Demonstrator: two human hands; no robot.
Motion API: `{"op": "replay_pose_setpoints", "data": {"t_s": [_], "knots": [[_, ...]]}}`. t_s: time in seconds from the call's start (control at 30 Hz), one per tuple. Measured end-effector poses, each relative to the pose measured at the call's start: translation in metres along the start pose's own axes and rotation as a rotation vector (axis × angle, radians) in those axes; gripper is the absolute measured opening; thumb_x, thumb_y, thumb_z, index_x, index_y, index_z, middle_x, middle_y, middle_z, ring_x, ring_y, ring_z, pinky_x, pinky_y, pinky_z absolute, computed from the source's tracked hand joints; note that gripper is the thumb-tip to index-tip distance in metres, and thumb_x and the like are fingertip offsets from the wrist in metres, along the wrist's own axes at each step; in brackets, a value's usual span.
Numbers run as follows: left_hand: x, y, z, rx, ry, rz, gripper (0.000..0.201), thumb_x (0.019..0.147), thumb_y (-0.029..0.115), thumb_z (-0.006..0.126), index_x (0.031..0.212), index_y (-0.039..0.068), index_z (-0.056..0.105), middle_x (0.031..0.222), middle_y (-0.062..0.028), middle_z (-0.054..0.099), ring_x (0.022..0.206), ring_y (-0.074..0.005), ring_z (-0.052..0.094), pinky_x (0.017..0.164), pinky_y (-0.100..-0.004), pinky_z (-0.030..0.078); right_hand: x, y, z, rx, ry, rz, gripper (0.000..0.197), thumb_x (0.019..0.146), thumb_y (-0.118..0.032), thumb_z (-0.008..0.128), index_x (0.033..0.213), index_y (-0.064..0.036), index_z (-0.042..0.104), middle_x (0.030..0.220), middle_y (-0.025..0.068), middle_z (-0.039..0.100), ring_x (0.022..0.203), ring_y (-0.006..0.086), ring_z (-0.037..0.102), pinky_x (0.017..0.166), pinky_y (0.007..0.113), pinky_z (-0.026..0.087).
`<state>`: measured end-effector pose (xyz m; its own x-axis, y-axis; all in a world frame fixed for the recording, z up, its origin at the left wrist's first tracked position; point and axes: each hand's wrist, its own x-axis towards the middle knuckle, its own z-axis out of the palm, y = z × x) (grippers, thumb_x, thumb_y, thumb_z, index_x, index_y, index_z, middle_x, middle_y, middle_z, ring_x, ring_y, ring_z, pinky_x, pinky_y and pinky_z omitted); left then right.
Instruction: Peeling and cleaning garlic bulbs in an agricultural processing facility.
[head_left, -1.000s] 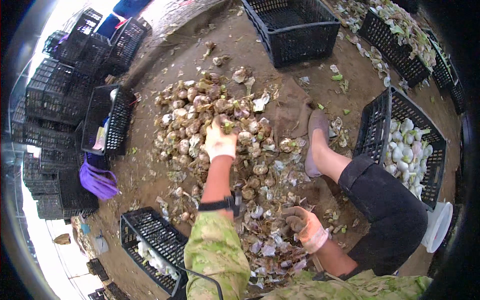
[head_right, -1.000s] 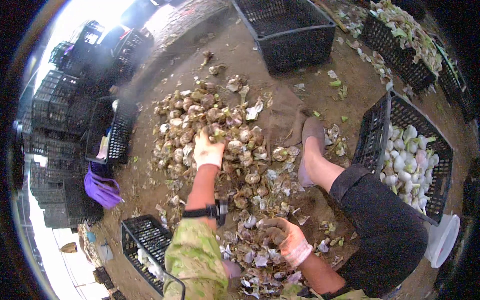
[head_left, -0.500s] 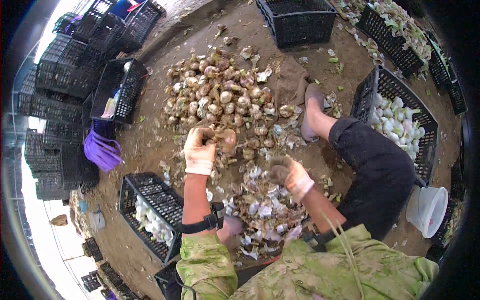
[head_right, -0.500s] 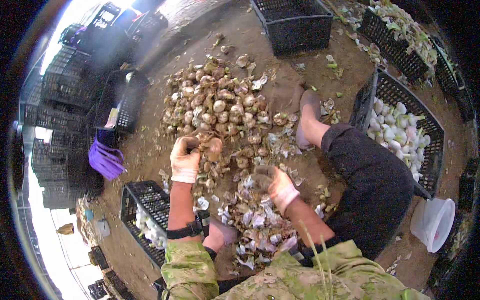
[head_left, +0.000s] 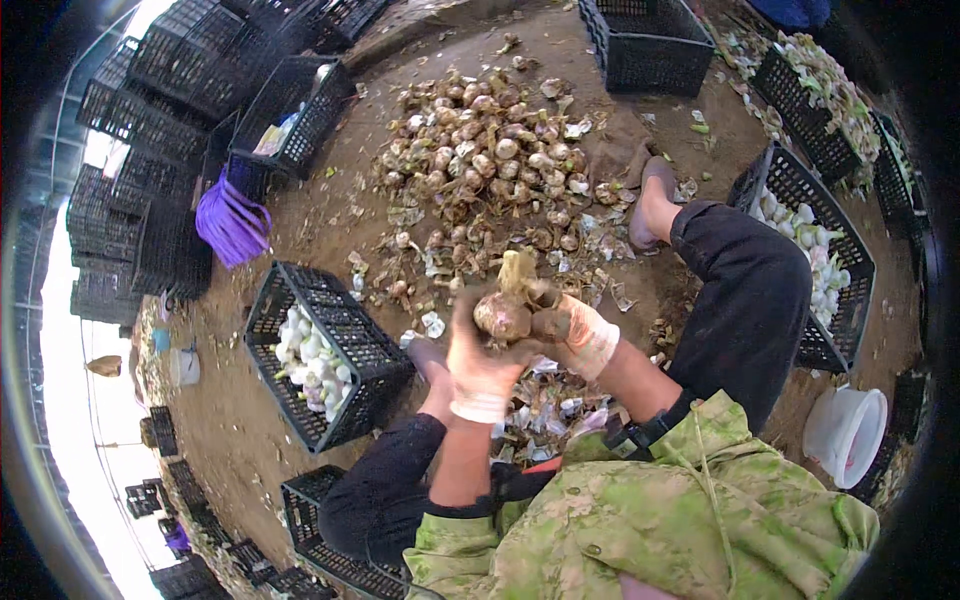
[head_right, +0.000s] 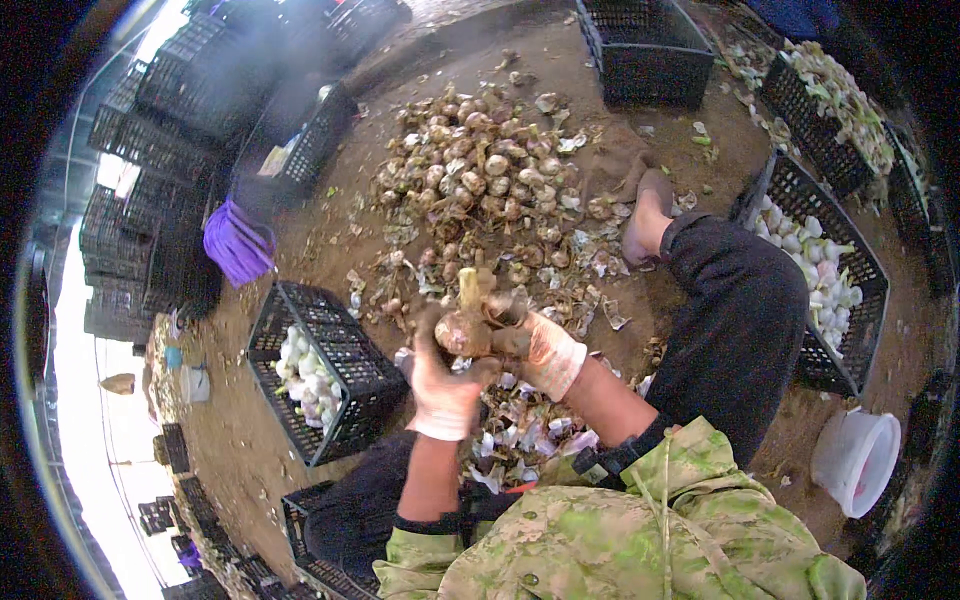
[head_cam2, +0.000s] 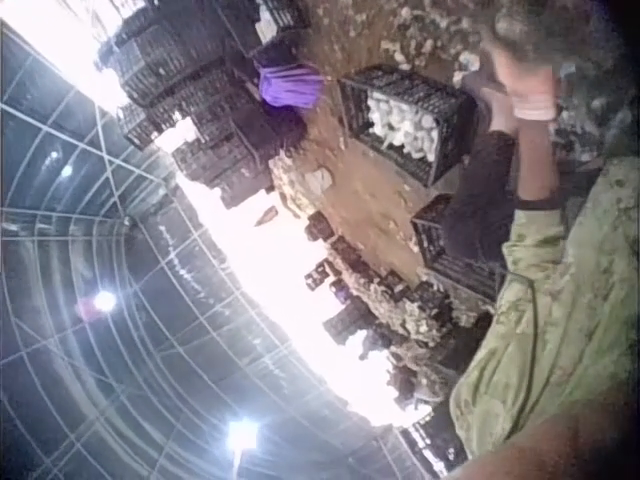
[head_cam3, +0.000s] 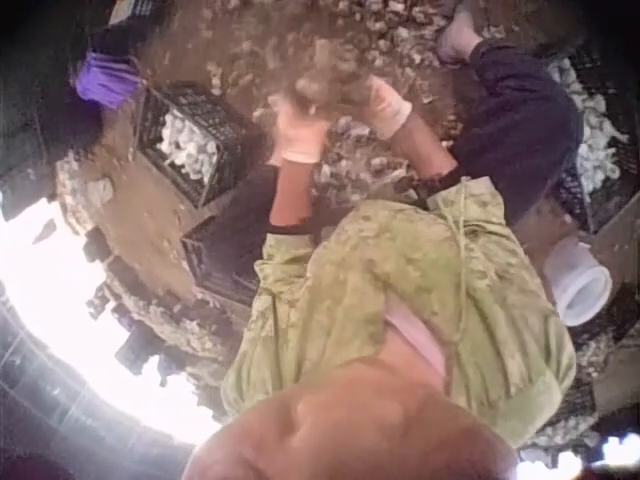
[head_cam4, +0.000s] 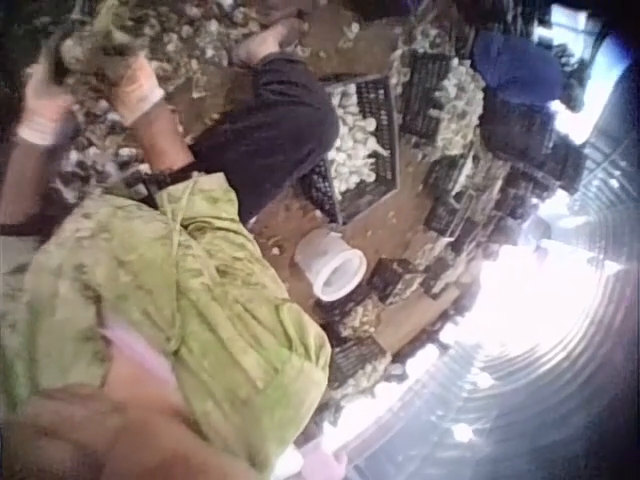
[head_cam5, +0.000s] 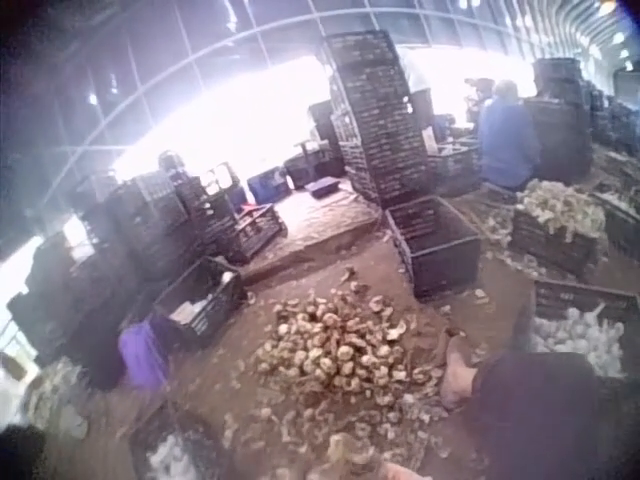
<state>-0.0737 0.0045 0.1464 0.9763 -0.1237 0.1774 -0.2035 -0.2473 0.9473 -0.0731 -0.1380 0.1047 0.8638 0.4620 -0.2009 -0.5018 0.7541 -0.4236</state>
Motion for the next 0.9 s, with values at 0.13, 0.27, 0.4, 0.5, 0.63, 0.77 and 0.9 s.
{"op": "replay_pose_setpoints", "data": {"t_s": [0.13, 0.27, 0.4, 0.5, 0.63, 0.77, 0.9], "knots": [[-0.026, 0.0, 0.006, 0.176, 0.251, -0.048, 0.079, 0.053, 0.002, 0.078, 0.124, 0.002, 0.042, 0.107, -0.0127, 0.055, 0.097, -0.0205, 0.056, 0.087, -0.0326, 0.045, -0.003, -0.002, 0.012, -0.375, 0.021, -0.043, 0.049, 0.079, -0.022, 0.07, 0.119, -0.002, 0.05, 0.107, 0.0052, 0.061, 0.096, 0.0124, 0.057, 0.081, 0.029, 0.047], [-0.035, -0.001, 0.004, 0.517, 0.169, 0.093, 0.07, 0.051, 0.006, 0.077, 0.115, 0.001, 0.049, 0.103, -0.0158, 0.057, 0.094, -0.0291, 0.058, 0.082, -0.0362, 0.047, -0.007, -0.003, 0.009, -0.566, 0.12, -0.217, 0.037, 0.078, -0.019, 0.072, 0.106, -0.0009, 0.056, 0.094, 0.0032, 0.062, 0.084, 0.0092, 0.056, 0.075, 0.026, 0.047], [-0.038, -0.002, 0.005, 0.54, 0.097, 0.175, 0.061, 0.055, 0.008, 0.07, 0.113, 0.005, 0.05, 0.107, -0.0185, 0.055, 0.099, -0.0358, 0.055, 0.083, -0.0404, 0.046, -0.008, 0.002, 0.003, -0.548, 0.18, -0.159, 0.018, 0.08, -0.014, 0.069, 0.089, -0.0026, 0.06, 0.084, 0.0025, 0.062, 0.077, 0.0087, 0.056, 0.072, 0.025, 0.047], [-0.036, 0.0, 0.001, 0.62, 0.04, 0.125, 0.057, 0.057, 0.007, 0.065, 0.112, 0.005, 0.052, 0.112, -0.0197, 0.054, 0.099, -0.0372, 0.054, 0.083, -0.0406, 0.046, -0.009, 0.001, 0.002, -0.491, 0.198, -0.075, 0.019, 0.08, -0.011, 0.068, 0.095, -0.0031, 0.06, 0.088, 0.0028, 0.062, 0.079, 0.0086, 0.056, 0.072, 0.025, 0.047], [-0.027, 0.005, -0.01, 0.73, -0.046, 0.186, 0.055, 0.058, 0.007, 0.062, 0.112, 0.005, 0.053, 0.113, -0.0206, 0.054, 0.095, -0.0381, 0.056, 0.081, -0.0418, 0.047, -0.01, -0.004, 0.01, -0.349, 0.216, -0.051, 0.024, 0.081, -0.008, 0.066, 0.103, -0.0027, 0.059, 0.093, 0.0032, 0.063, 0.084, 0.0087, 0.057, 0.076, 0.026, 0.048], [-0.032, -0.002, -0.005, 0.471, 0.056, 0.122, 0.055, 0.06, 0.005, 0.064, 0.113, 0.006, 0.05, 0.101, -0.0159, 0.057, 0.086, -0.0313, 0.059, 0.076, -0.036, 0.049, -0.016, -0.003, 0.008, -0.723, 0.184, -0.243, 0.023, 0.082, -0.004, 0.062, 0.105, -0.0016, 0.059, 0.096, 0.0033, 0.063, 0.088, 0.0093, 0.058, 0.079, 0.027, 0.048], [-0.056, -0.026, -0.001, -0.936, 0.098, -0.498, 0.069, 0.06, 0.007, 0.073, 0.121, 0.006, 0.041, 0.098, -0.0076, 0.054, 0.088, -0.0193, 0.057, 0.075, -0.0295, 0.049, -0.024, 0.014, -0.009, -0.311, 0.118, -0.184, 0.024, 0.081, -0.002, 0.062, 0.105, -0.0011, 0.06, 0.095, 0.0044, 0.065, 0.088, 0.0108, 0.06, 0.08, 0.027, 0.049]]}}
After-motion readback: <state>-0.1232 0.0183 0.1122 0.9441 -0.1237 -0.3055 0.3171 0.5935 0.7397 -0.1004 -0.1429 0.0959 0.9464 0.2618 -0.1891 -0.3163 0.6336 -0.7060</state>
